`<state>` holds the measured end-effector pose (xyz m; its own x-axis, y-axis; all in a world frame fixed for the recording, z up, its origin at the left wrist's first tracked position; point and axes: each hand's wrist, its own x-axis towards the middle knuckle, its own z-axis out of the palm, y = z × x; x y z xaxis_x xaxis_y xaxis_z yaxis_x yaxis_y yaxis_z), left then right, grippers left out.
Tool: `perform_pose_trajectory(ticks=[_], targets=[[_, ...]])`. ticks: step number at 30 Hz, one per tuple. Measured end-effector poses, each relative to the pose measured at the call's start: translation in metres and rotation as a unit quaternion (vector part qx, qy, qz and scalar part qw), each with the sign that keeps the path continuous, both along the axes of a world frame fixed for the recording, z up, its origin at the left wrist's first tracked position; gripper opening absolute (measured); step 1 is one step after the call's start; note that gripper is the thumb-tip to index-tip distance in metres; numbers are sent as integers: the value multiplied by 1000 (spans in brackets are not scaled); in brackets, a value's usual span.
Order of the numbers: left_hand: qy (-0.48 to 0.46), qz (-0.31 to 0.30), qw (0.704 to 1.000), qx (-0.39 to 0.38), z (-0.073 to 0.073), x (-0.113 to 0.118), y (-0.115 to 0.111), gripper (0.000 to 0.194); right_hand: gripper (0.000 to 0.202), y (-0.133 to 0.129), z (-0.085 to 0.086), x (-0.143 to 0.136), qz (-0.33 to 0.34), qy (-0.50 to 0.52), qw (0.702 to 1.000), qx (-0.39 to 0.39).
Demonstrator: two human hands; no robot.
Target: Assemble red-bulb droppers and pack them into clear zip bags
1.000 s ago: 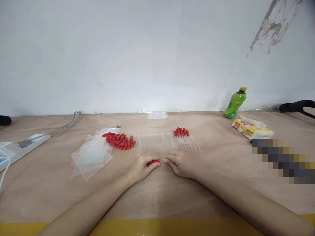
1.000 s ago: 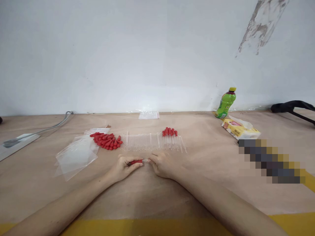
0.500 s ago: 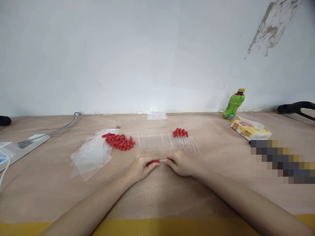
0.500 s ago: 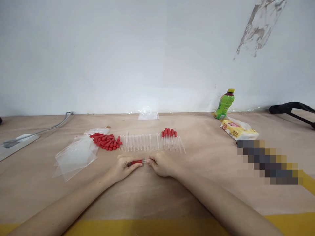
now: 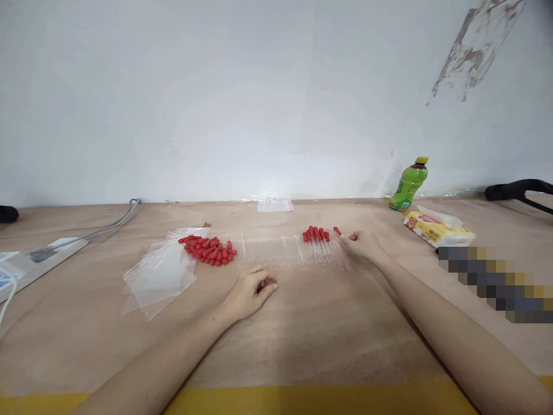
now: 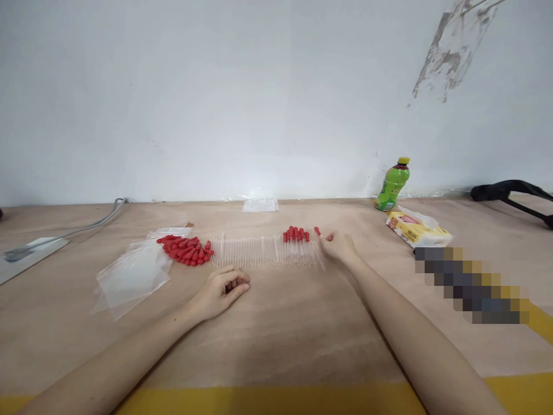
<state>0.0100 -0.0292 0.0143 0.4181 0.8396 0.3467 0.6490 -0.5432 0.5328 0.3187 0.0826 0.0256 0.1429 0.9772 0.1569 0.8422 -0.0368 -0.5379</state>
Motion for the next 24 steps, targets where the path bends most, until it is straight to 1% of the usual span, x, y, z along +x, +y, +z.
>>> perform_pose_trajectory(ticks=[2, 4, 12, 16, 21, 23, 24], targets=[[2, -3, 1000, 0, 1, 0, -1, 17, 29, 2, -9, 2, -8, -7, 1000, -22], [3, -6, 1000, 0, 2, 0, -1, 16, 28, 1, -13, 1, -2, -5, 999, -37], [3, -6, 1000, -6, 2, 0, -1, 16, 32, 0, -13, 1, 15, 33, 995, -91], [5, -6, 1000, -3, 3, -1, 0, 14, 30, -1, -10, 0, 13, 40, 994, -97], [4, -2, 1000, 1, 0, 1, -2, 14, 18, -5, 0, -4, 47, -20, 995, -85], [2, 12, 1000, 13, -1, 2, -3, 16, 14, -7, 2, -5, 53, -27, 995, -86], [3, 29, 999, 29, 0, 1, -2, 17, 12, -7, 2, -7, 54, -31, 994, -86]])
